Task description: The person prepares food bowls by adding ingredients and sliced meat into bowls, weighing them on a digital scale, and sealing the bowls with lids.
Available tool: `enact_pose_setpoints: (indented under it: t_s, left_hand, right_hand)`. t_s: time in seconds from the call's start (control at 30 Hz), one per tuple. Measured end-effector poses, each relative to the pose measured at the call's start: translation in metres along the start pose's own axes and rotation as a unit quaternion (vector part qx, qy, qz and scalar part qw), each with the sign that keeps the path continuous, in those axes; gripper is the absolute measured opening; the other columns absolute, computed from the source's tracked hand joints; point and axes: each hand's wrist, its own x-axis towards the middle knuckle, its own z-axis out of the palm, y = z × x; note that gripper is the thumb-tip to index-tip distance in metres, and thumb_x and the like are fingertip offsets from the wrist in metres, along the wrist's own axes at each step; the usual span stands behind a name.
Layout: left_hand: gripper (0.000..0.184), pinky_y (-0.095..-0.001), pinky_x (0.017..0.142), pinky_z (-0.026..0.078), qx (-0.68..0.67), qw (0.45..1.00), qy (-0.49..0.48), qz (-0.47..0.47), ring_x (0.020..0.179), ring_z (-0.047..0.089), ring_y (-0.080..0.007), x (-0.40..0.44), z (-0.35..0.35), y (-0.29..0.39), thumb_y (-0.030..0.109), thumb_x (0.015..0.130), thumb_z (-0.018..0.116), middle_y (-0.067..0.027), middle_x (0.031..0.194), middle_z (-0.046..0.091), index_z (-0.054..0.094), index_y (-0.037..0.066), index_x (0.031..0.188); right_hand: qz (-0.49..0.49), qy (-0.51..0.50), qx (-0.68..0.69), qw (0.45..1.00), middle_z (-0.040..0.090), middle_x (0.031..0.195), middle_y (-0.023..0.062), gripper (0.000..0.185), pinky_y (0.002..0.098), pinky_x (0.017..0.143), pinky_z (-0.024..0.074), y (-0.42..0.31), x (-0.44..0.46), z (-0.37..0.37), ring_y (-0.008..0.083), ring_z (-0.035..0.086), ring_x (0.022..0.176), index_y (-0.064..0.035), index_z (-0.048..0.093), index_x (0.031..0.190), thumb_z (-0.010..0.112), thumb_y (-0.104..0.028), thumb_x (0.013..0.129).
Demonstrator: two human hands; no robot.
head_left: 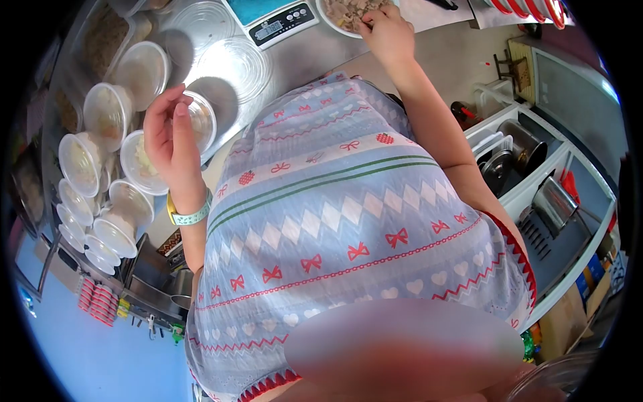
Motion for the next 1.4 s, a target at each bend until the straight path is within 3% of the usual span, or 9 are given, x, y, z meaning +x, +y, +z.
enact_pose_setpoints:
  t_s: [0.03, 0.37, 0.67, 0.83, 0.97, 1.03, 1.17, 1.33, 1.4]
  left_hand:
    - [0.021, -0.0246, 0.089, 0.044, -0.001, 1.0, 0.001, 0.001, 0.095, 0.057, -0.0115, 0.0, 0.0, 0.0, 0.006, 0.096, 0.053, -0.0072, 0.104, 0.061, 0.059, -0.003, 0.114]
    - [0.021, -0.0244, 0.088, 0.044, -0.007, 1.0, 0.013, -0.007, 0.094, 0.056, -0.0112, -0.005, 0.005, 0.005, 0.004, 0.095, 0.051, -0.0066, 0.104, 0.061, 0.058, -0.003, 0.114]
    - [0.023, -0.023, 0.087, 0.043, -0.008, 1.0, 0.003, -0.005, 0.096, 0.056, -0.0101, -0.007, 0.004, 0.003, 0.005, 0.095, 0.051, -0.0064, 0.106, 0.061, 0.057, -0.003, 0.116]
    - [0.022, -0.0247, 0.089, 0.044, -0.01, 1.0, 0.007, -0.007, 0.094, 0.056, -0.0115, -0.009, 0.006, 0.003, 0.005, 0.096, 0.051, -0.0067, 0.104, 0.061, 0.058, -0.003, 0.115]
    - [0.022, -0.0247, 0.089, 0.044, -0.003, 1.0, 0.001, -0.005, 0.094, 0.055, -0.0115, -0.01, 0.009, 0.004, 0.005, 0.096, 0.051, -0.0066, 0.104, 0.061, 0.058, -0.003, 0.115]
    - [0.022, -0.0247, 0.088, 0.044, -0.001, 1.0, 0.013, -0.005, 0.093, 0.056, -0.0115, -0.01, 0.004, 0.002, 0.005, 0.095, 0.051, -0.0065, 0.104, 0.061, 0.058, -0.003, 0.115]
    - [0.023, -0.0217, 0.085, 0.042, -0.003, 1.0, 0.006, -0.004, 0.094, 0.055, -0.0092, -0.011, 0.005, 0.002, 0.006, 0.095, 0.051, -0.0052, 0.102, 0.061, 0.057, -0.002, 0.116]
    - [0.021, -0.0243, 0.088, 0.044, 0.004, 1.0, 0.006, -0.017, 0.093, 0.056, -0.0115, -0.011, 0.007, 0.003, 0.005, 0.095, 0.051, -0.0067, 0.105, 0.061, 0.059, -0.003, 0.114]
    - [0.021, -0.0243, 0.088, 0.044, 0.004, 1.0, 0.012, -0.016, 0.094, 0.056, -0.0115, -0.011, 0.007, 0.003, 0.005, 0.095, 0.051, -0.0067, 0.105, 0.061, 0.059, -0.003, 0.114]
  right_hand:
    - [-0.002, 0.019, 0.025, 0.999, 0.061, 0.094, 0.0145, 0.014, 0.0431, 0.075, 0.0505, -0.002, 0.0, -0.002, 0.0336, 0.062, 0.082, -0.0088, 0.069, 0.081, 0.067, -0.022, 0.077]
    - [0.033, -0.036, 0.138, 0.989, 0.059, 0.101, 0.0115, 0.011, 0.0436, 0.076, 0.0506, 0.035, -0.002, -0.01, 0.0331, 0.061, 0.085, -0.0098, 0.068, 0.083, 0.068, -0.018, 0.076]
    - [0.03, 0.059, 0.177, 0.982, 0.056, 0.103, 0.019, 0.016, 0.0395, 0.088, 0.0467, 0.073, -0.003, 0.001, 0.0348, 0.055, 0.1, -0.005, 0.067, 0.088, 0.069, -0.016, 0.077]
    - [0.026, -0.019, 0.268, 0.963, 0.056, 0.103, 0.0175, 0.015, 0.0395, 0.085, 0.048, 0.05, -0.001, -0.001, 0.0341, 0.057, 0.095, -0.0064, 0.068, 0.089, 0.069, -0.018, 0.078]
    - [0.059, -0.073, 0.203, 0.975, 0.056, 0.104, 0.0162, 0.015, 0.0405, 0.081, 0.0502, 0.04, 0.001, 0.001, 0.0344, 0.06, 0.088, -0.0092, 0.069, 0.092, 0.068, -0.018, 0.08]
    - [-0.015, -0.017, 0.143, 0.989, 0.056, 0.103, 0.0156, 0.013, 0.0418, 0.076, 0.0515, 0.037, -0.002, 0.007, 0.0354, 0.06, 0.081, -0.0113, 0.069, 0.091, 0.067, -0.019, 0.081]
    - [0.033, 0.002, 0.181, 0.983, 0.056, 0.105, 0.0149, 0.011, 0.0435, 0.077, 0.0509, 0.03, -0.003, -0.008, 0.0347, 0.06, 0.086, -0.013, 0.07, 0.09, 0.064, -0.017, 0.081]
    - [-0.12, -0.047, 0.059, 0.99, 0.055, 0.105, 0.012, 0.018, 0.0444, 0.082, 0.0473, 0.028, -0.005, -0.005, 0.0314, 0.058, 0.094, -0.0188, 0.069, 0.094, 0.06, -0.014, 0.079]
    - [-0.087, -0.021, 0.09, 0.992, 0.055, 0.105, 0.0116, 0.018, 0.0445, 0.082, 0.0466, 0.027, -0.003, -0.002, 0.0308, 0.059, 0.093, -0.0189, 0.068, 0.095, 0.06, -0.015, 0.079]
